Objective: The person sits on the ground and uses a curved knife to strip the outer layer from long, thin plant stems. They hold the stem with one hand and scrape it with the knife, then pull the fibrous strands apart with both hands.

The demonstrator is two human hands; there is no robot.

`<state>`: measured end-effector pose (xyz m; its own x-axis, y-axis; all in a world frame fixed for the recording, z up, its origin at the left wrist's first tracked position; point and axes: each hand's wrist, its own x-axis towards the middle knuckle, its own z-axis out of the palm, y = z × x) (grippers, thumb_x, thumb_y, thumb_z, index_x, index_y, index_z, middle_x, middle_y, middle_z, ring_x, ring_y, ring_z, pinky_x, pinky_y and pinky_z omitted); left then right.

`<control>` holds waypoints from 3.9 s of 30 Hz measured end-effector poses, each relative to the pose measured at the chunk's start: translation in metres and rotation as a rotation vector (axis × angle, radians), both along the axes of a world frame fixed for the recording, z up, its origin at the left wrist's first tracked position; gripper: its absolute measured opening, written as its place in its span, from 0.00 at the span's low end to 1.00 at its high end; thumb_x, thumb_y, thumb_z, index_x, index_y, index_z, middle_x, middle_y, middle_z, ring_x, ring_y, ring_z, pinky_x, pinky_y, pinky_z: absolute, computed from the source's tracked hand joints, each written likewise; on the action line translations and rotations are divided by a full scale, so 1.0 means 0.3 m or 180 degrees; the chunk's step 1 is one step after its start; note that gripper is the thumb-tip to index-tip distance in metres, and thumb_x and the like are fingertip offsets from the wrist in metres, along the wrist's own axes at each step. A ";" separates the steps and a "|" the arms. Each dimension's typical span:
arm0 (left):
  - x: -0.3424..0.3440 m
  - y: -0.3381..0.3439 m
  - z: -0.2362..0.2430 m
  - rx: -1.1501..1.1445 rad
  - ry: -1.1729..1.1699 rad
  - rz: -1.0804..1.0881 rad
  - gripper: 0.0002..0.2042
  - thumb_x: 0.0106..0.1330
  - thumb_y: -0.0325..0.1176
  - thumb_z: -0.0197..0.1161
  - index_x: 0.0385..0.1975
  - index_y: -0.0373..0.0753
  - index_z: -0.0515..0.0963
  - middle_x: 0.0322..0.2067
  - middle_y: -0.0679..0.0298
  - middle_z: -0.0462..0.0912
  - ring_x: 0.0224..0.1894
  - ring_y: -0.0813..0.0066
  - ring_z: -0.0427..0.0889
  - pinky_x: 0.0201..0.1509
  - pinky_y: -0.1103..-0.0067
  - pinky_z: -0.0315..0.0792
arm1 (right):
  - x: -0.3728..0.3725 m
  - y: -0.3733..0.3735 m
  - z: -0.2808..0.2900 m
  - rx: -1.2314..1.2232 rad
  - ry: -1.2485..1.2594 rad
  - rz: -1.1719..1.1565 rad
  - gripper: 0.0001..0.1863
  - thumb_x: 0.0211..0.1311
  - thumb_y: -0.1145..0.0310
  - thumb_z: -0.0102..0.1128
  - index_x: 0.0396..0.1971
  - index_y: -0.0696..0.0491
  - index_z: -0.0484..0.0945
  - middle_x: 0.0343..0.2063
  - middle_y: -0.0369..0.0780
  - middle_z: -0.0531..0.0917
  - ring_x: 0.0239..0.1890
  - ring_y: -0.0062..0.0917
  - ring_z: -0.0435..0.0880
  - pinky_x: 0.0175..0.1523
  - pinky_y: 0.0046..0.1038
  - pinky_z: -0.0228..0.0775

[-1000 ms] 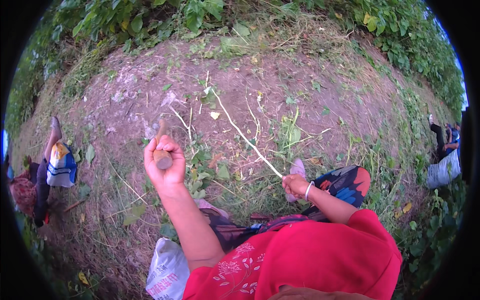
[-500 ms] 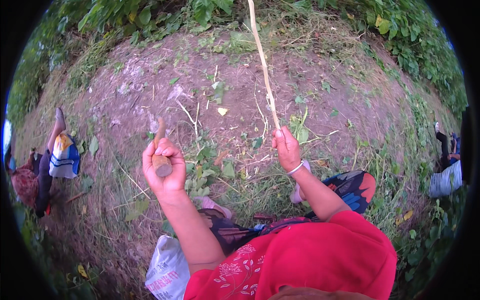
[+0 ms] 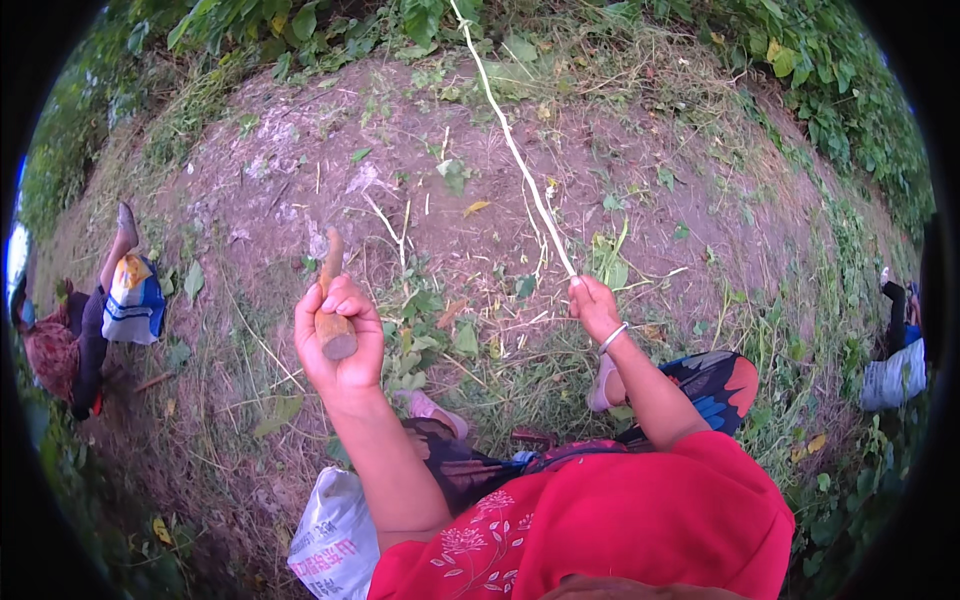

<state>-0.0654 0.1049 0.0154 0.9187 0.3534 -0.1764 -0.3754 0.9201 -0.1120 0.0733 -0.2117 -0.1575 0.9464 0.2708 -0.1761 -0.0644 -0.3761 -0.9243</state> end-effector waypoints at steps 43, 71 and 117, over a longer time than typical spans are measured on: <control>-0.034 0.020 -0.016 0.0004 -0.0026 0.0095 0.30 0.61 0.23 0.48 0.61 0.22 0.42 0.24 0.64 0.64 0.23 0.78 0.69 0.26 0.81 0.69 | 0.027 0.218 0.064 0.0341 -0.0620 -0.0260 0.15 0.67 0.60 0.42 0.30 0.55 0.72 0.17 0.36 0.73 0.20 0.23 0.71 0.28 0.26 0.63; -0.076 0.079 -0.012 0.0288 0.0188 0.0427 0.25 0.62 0.26 0.46 0.59 0.24 0.50 0.22 0.65 0.65 0.25 0.78 0.68 0.30 0.80 0.69 | -0.146 -0.160 0.317 0.0969 0.0879 -0.0119 0.11 0.65 0.62 0.50 0.28 0.53 0.72 0.13 0.31 0.71 0.13 0.09 0.62 0.18 0.12 0.50; 0.228 -0.221 -0.078 0.0135 0.0850 -0.0674 0.36 0.59 0.20 0.52 0.60 0.25 0.34 0.26 0.62 0.64 0.21 0.75 0.70 0.26 0.79 0.66 | -0.404 0.221 0.926 0.3903 0.1120 0.4114 0.14 0.53 0.70 0.57 0.34 0.62 0.65 0.21 0.39 0.72 0.24 0.25 0.72 0.32 0.25 0.65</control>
<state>0.0031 0.0386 -0.0080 0.8959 0.1721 -0.4097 -0.1866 0.9824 0.0046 -0.0480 -0.1452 0.1203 0.0251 0.8394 0.5430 -0.5480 0.4658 -0.6947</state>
